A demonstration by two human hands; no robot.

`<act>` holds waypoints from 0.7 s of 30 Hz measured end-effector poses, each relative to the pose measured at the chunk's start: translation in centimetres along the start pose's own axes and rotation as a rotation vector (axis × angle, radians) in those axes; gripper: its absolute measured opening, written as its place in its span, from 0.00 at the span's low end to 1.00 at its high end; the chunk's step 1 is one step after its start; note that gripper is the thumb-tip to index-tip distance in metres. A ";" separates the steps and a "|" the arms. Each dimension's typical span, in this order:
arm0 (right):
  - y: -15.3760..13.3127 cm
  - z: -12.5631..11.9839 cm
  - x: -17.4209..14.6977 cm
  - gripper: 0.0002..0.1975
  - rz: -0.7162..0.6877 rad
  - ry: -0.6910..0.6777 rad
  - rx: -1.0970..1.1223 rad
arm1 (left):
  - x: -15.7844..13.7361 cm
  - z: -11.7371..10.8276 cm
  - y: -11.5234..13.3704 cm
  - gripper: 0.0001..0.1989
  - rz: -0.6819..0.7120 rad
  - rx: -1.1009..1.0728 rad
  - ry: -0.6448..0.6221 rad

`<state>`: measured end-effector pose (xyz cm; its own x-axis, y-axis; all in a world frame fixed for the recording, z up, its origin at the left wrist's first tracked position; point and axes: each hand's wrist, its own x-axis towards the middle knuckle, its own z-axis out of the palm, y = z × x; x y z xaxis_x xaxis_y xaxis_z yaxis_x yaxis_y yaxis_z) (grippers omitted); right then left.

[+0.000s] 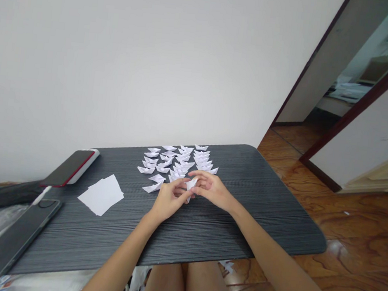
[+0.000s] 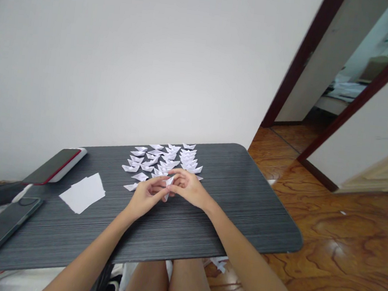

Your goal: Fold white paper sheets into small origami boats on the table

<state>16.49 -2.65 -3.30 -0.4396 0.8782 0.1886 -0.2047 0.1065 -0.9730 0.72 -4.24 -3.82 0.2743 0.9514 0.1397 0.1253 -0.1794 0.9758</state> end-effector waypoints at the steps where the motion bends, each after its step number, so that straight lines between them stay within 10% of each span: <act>1: 0.1 0.1 0.0 0.19 0.010 -0.004 0.012 | 0.0 0.1 0.0 0.20 -0.013 -0.025 0.001; 21: 0.7 0.8 -0.4 0.13 -0.187 0.216 -0.193 | 0.5 -0.2 0.6 0.20 -0.169 -0.406 -0.045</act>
<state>15.80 -3.25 -3.98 -0.2110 0.9114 0.3533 -0.0859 0.3428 -0.9355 0.77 -3.78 -3.16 0.3242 0.9456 -0.0261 -0.2108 0.0991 0.9725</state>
